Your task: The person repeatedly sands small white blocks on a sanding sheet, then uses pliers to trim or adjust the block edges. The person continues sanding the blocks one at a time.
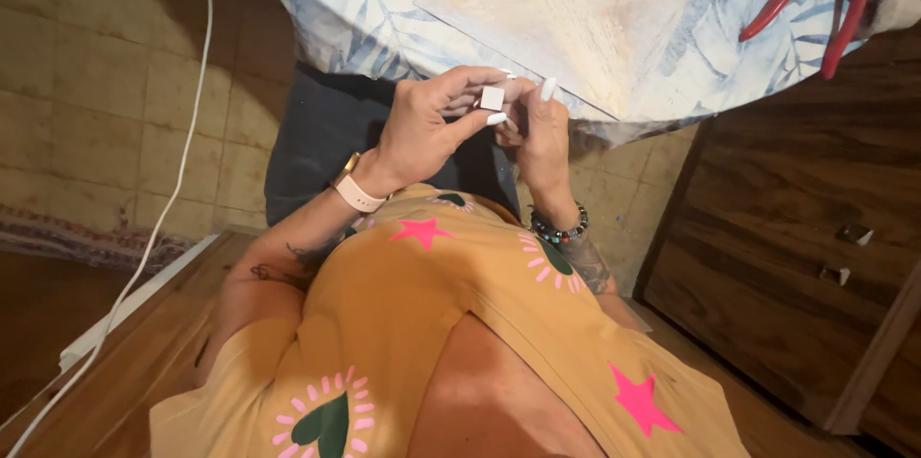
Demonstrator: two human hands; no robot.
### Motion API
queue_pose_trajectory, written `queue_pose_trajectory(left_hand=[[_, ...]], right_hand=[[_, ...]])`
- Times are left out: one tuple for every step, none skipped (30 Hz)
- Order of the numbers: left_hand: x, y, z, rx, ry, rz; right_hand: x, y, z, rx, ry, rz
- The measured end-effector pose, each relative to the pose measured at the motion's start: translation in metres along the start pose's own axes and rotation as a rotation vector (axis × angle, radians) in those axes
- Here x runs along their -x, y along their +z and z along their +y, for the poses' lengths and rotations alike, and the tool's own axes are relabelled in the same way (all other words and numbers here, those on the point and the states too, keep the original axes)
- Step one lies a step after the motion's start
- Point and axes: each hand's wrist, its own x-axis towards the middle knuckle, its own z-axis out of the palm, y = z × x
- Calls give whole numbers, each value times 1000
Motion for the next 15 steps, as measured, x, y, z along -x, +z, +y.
queue_pose_trajectory(left_hand=[[0, -1, 0, -3, 6, -8], [0, -1, 0, -6, 12, -17], [0, -1, 1, -5, 10, -16], [0, -1, 2, -34, 15, -5], [0, -1, 4, -64, 20, 6], [0, -2, 2, -74, 28, 16], [0, -4, 2, -147, 91, 50], [-1, -7, 1, -224, 158, 92], [-5, -17, 4, -238, 169, 109], [-8, -28, 6, -524, 350, 200], [-10, -38, 8, -813, 526, 284], [-17, -49, 6, -825, 529, 296], [-24, -61, 4, -1087, 435, 486], [-30, -72, 2, -1339, 327, 672], [-34, -76, 10, -1347, 327, 680]], right_hand=[[1, 0, -1, 9, -1, -5], [2, 1, -3, 17, -2, -10], [2, -1, -2, 18, 0, -11], [3, -2, -1, 6, 1, -1], [3, -2, 0, -5, 2, 8], [4, -2, -1, -11, -5, -6], [4, -2, -2, 66, -15, -5], [2, -2, -3, 144, -30, -12], [3, 1, -8, 137, -41, -33], [5, 4, -13, 63, -23, -48], [7, 6, -17, -10, -3, -63], [6, 6, -17, -16, -8, -78], [6, 5, -16, -44, -20, -72], [7, 3, -15, -71, -30, -59], [6, 5, -16, -77, -32, -68]])
